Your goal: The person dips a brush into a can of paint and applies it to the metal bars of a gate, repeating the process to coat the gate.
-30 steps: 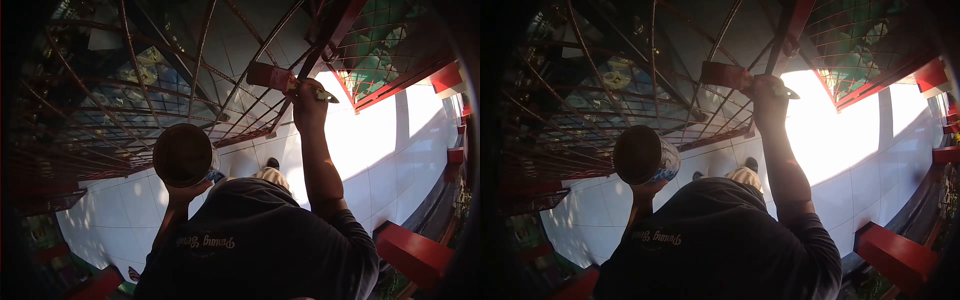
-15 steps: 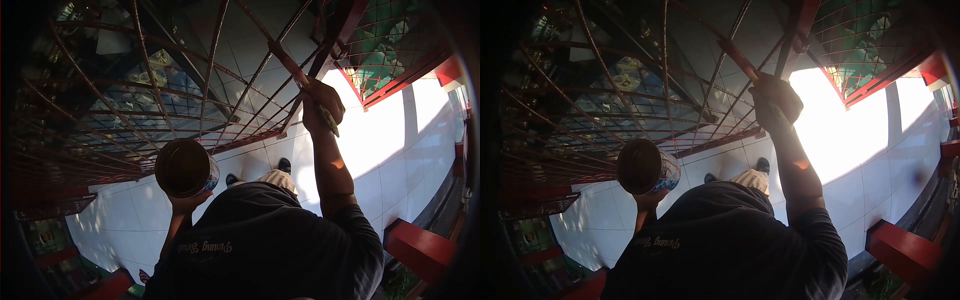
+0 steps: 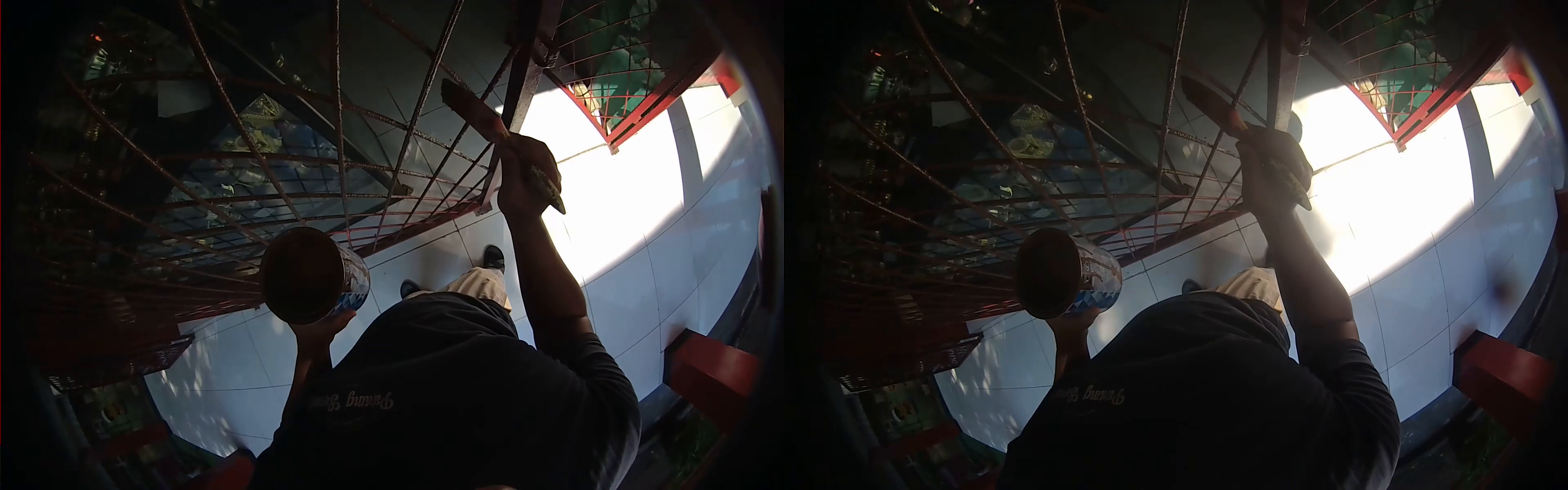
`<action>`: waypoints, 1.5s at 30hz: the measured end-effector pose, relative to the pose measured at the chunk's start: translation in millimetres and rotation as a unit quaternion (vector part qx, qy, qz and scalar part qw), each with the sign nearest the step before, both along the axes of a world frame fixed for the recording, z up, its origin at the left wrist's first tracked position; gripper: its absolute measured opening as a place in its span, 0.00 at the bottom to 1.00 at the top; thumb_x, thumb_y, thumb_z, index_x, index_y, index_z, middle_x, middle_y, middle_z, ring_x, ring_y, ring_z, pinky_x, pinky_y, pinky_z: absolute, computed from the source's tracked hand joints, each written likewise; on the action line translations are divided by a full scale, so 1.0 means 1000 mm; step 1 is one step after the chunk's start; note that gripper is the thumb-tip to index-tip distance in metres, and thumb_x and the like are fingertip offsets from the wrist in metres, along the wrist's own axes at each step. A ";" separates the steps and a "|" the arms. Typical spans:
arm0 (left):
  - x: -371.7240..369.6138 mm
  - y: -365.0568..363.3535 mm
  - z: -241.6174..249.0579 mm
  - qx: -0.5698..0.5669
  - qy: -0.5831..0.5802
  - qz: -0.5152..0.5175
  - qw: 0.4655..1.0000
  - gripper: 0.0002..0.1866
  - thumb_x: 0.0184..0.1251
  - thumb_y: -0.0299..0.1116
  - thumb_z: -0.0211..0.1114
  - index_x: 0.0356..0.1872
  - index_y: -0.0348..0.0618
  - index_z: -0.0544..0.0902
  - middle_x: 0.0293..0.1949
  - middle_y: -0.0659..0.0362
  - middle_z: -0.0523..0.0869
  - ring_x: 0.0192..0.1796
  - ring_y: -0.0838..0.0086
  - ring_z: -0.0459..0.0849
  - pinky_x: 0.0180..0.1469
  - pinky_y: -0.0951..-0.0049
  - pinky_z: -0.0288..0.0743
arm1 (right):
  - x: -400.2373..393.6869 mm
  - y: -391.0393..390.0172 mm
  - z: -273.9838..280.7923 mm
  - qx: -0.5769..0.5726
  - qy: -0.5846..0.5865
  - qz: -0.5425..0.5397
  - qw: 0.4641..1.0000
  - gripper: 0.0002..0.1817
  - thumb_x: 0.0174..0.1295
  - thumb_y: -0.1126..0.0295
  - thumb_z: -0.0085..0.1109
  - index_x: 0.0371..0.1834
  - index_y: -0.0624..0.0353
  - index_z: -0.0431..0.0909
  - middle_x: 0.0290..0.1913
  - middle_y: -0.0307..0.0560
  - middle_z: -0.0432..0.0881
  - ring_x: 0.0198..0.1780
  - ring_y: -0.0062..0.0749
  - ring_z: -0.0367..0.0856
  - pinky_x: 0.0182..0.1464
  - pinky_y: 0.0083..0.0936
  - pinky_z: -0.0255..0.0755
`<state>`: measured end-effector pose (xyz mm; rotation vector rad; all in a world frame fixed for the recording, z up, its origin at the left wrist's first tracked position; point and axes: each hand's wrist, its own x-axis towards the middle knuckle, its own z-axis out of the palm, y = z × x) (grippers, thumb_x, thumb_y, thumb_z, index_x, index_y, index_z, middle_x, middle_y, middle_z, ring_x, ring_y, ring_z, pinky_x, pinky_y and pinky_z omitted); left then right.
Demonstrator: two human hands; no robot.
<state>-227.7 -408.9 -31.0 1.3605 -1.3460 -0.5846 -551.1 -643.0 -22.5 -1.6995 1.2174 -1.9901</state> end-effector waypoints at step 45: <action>-0.031 -0.024 0.025 -0.052 0.197 0.025 0.979 0.56 0.37 0.29 0.88 0.72 0.43 0.64 0.66 0.53 0.75 0.70 0.56 0.72 0.75 0.50 0.65 | -0.012 -0.064 0.042 0.159 -0.427 0.170 0.874 0.13 0.66 0.71 0.67 0.48 0.67 0.79 0.41 0.53 0.86 0.38 0.37 0.89 0.44 0.32 0.88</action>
